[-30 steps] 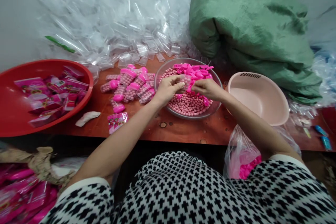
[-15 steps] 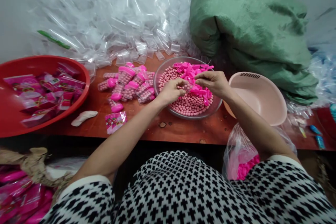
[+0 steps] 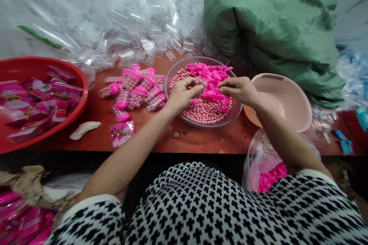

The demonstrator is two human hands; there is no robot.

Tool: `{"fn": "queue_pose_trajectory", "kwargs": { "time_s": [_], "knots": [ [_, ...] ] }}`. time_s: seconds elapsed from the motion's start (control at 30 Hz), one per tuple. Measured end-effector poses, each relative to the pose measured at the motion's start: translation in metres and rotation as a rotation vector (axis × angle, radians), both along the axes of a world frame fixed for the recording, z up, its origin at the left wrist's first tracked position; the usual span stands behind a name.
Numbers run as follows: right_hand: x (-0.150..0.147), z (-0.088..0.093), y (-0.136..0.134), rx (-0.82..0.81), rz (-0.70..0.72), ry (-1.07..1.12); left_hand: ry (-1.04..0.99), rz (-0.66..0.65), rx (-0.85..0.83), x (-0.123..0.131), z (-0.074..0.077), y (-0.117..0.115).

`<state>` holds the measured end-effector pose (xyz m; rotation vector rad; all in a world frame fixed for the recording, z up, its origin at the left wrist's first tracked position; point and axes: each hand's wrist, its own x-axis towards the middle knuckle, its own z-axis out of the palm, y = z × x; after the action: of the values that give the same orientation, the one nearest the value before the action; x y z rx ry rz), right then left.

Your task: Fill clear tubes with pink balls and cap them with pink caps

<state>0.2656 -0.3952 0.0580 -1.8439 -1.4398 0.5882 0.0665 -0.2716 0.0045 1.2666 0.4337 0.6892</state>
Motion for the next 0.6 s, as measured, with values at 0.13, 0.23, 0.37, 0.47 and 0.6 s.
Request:
{"fn": "queue_pose_trajectory", "kwargs": {
  "time_s": [0.13,0.23,0.37,0.47,0.6],
  "knots": [
    [-0.012,-0.012,0.002,-0.113,0.156,-0.285,-0.066,0.085,-0.016,-0.002,0.005,0.002],
    [-0.035,-0.022,0.019,-0.155,0.361,-0.54,-0.04,0.158,0.087,-0.005,0.009,0.007],
    [-0.054,-0.03,0.045,-0.176,0.486,-0.868,-0.023,0.143,0.089,-0.007,0.006,0.012],
    [-0.053,-0.034,0.056,-0.178,0.558,-1.001,-0.064,0.122,0.012,-0.008,0.001,0.012],
    [-0.042,-0.036,0.059,-0.203,0.543,-1.004,-0.065,0.149,-0.022,-0.007,-0.002,0.011]
  ]
}}
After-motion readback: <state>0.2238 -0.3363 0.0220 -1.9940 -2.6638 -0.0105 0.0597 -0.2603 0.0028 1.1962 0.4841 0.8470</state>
